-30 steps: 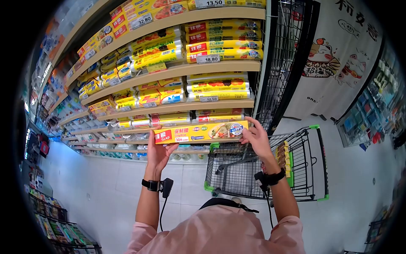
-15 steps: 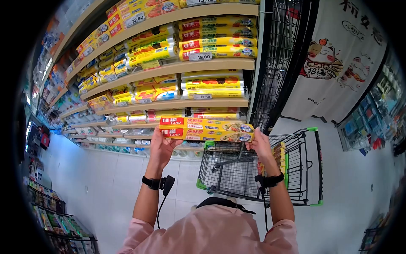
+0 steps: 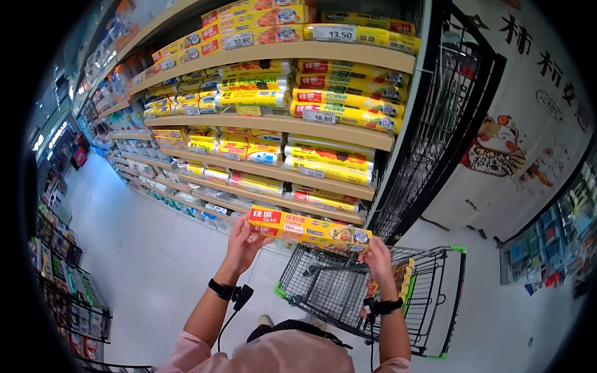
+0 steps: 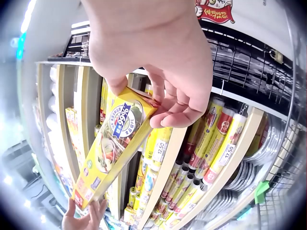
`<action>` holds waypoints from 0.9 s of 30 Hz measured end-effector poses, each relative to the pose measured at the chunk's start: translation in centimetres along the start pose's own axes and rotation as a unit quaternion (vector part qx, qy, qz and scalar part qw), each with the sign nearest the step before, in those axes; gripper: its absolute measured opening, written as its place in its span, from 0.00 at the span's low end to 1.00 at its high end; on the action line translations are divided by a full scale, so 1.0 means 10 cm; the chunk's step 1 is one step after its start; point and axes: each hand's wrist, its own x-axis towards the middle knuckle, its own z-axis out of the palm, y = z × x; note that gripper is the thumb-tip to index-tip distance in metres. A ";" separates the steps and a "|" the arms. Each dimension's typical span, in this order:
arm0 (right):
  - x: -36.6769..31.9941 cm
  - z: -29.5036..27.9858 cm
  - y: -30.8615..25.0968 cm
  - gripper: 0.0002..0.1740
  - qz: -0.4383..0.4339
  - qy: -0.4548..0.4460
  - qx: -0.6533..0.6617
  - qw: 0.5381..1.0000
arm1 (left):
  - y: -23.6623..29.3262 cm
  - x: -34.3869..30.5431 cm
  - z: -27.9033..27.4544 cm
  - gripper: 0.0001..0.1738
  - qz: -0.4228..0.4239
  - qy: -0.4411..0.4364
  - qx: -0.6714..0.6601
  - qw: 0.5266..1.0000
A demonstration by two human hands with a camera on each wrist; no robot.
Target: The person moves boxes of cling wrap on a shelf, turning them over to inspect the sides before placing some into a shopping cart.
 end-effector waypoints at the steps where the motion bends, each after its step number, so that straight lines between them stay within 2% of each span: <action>1: 0.02 0.07 0.01 0.15 0.001 -0.008 0.004 1.000 | 0.00 -0.05 -0.06 0.30 -0.003 0.008 -0.011 1.000; 3: 0.04 0.25 0.03 0.16 0.021 0.006 -0.003 1.000 | 0.03 -0.10 -0.18 0.31 -0.003 0.020 -0.036 0.999; 7: 0.18 0.47 0.26 0.19 0.017 -0.067 0.010 0.998 | 0.15 -0.25 -0.54 0.30 -0.010 0.053 -0.071 0.996; 10: 0.24 0.84 0.38 0.24 0.020 -0.032 0.001 0.999 | 0.24 -0.33 -0.88 0.29 -0.011 0.094 -0.086 0.992; 14: 0.37 1.34 0.63 0.24 -0.003 -0.039 -0.016 0.999 | 0.41 -0.42 -1.55 0.27 -0.007 0.127 -0.098 0.987; 18: 0.44 2.10 0.86 0.23 0.010 -0.007 -0.022 1.000 | 0.70 -0.52 -2.17 0.25 -0.020 0.157 -0.097 0.983; 27: 0.61 3.48 1.29 0.25 -0.017 -0.069 -0.064 0.995 | 1.28 -0.74 -3.42 0.25 0.046 0.188 -0.075 0.978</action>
